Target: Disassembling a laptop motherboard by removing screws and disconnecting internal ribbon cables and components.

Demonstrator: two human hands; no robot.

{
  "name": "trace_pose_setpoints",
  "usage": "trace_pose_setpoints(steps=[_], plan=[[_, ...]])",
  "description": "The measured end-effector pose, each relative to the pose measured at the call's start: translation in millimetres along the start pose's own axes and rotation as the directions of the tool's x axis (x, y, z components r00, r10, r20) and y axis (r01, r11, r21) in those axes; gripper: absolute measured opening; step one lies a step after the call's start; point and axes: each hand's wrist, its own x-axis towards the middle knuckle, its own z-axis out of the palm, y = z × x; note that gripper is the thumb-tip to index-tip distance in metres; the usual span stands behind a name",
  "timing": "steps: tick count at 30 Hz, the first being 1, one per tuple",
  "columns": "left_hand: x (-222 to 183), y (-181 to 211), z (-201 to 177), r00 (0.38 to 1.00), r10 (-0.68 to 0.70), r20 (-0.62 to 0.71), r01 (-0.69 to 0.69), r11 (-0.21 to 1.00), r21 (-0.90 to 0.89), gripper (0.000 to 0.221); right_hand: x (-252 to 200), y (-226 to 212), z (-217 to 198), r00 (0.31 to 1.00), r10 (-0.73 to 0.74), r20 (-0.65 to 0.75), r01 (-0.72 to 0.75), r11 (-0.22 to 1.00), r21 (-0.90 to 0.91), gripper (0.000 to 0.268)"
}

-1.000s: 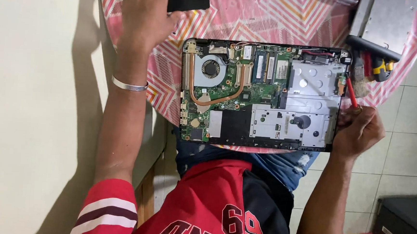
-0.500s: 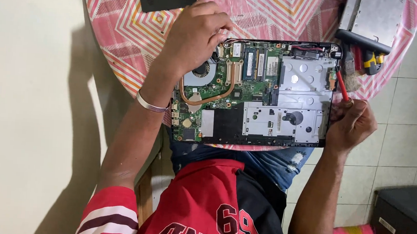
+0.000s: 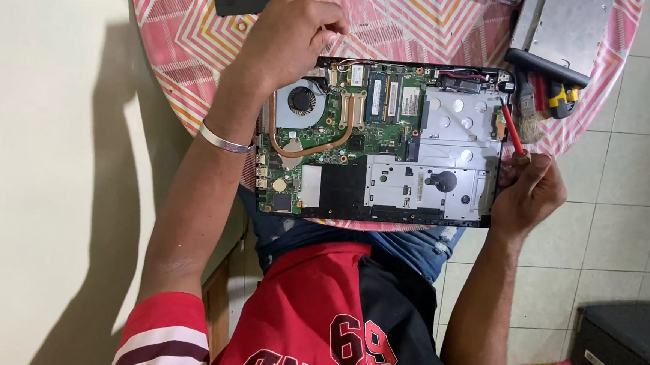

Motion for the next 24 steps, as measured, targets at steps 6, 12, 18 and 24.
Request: trace_pose_setpoints(steps=[6,12,18,24], plan=[[8,0,-2,1.000,0.006,0.011,-0.006,1.000,-0.021,0.016,-1,-4,2,0.999,0.034,-0.016,-0.035,0.999,-0.034,0.063],[0,7,-51,0.985,-0.078,-0.154,0.044,0.976,-0.214,0.015,1,-26,3,0.994,0.103,-0.024,-0.103,0.995,0.002,0.046],[-31,5,-75,0.945,-0.164,-0.284,0.085,0.958,-0.272,0.013,1,-17,-1,1.000,-0.005,-0.002,0.004,0.991,-0.133,0.047],[-28,1,-61,0.946,-0.162,-0.279,0.098,0.969,-0.228,0.013,2,-12,-1,1.000,-0.013,-0.004,0.012,0.987,-0.158,0.038]])
